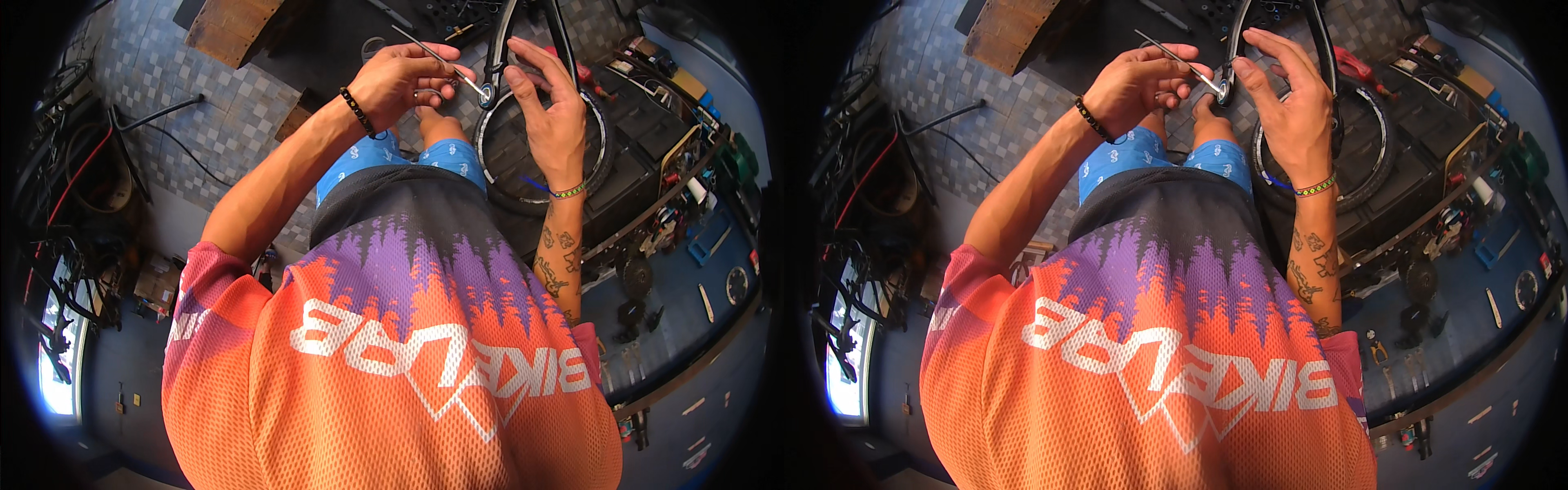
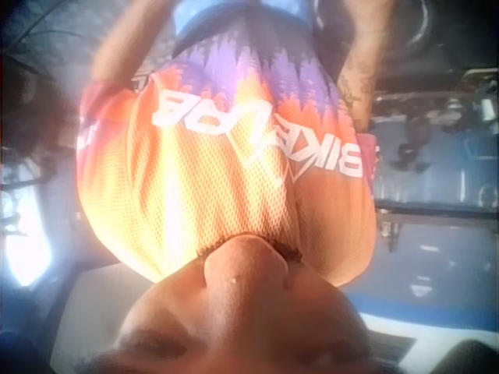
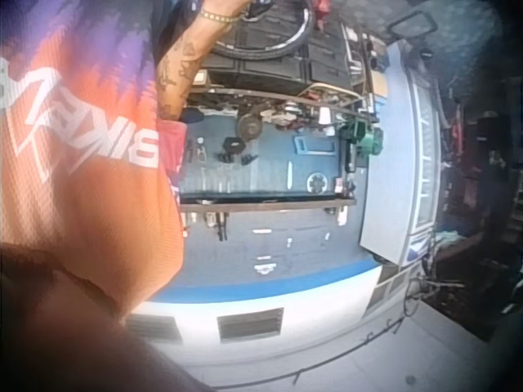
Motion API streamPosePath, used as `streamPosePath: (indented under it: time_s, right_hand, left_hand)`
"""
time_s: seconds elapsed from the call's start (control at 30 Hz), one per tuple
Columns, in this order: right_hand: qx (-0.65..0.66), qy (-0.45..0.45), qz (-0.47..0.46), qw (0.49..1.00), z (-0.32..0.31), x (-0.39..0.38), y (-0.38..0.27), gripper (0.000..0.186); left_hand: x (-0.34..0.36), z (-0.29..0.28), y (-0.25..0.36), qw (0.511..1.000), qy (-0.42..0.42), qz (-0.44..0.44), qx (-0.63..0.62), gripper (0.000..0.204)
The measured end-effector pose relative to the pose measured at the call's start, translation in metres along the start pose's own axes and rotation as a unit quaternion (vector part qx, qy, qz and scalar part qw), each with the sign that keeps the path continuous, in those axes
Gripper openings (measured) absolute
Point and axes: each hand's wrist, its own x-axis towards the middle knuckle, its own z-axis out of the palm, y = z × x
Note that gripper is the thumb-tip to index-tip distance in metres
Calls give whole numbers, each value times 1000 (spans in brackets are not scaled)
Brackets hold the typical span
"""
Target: The person works on a bicycle frame mounted on a repair stand. They use a small brush to apply lubricant to the headset area, then use a blue cloth to wipe the component. The person handles tools and parts on a workbench while performing the maintenance.
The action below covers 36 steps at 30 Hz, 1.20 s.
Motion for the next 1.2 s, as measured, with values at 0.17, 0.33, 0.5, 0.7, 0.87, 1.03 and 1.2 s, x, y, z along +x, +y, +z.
streamPosePath:
  time_s: [0.17,0.33,0.5,0.7,0.87,1.03,1.2]
  right_hand:
    - [6,-1,14,1000,-2,-4,2,39]
    - [-5,-2,3,1000,-3,-5,-1,39]
    - [0,6,-1,1000,-7,-9,0,38]
    - [43,68,-29,996,-19,-23,-9,35]
    - [172,183,-5,968,-48,-69,-14,30]
    - [215,142,-54,965,-111,-115,-42,29]
    - [128,340,-1,932,-183,-202,32,10]
  left_hand:
    - [0,17,34,976,-21,57,210,26]
    - [9,17,36,932,-112,190,288,35]
    - [-22,46,54,776,-96,284,555,16]
    - [-62,55,62,704,-59,415,573,15]
    - [-105,97,76,755,11,381,534,22]
    - [-64,203,14,592,-117,422,676,31]
    - [-8,317,-70,507,-177,414,735,48]
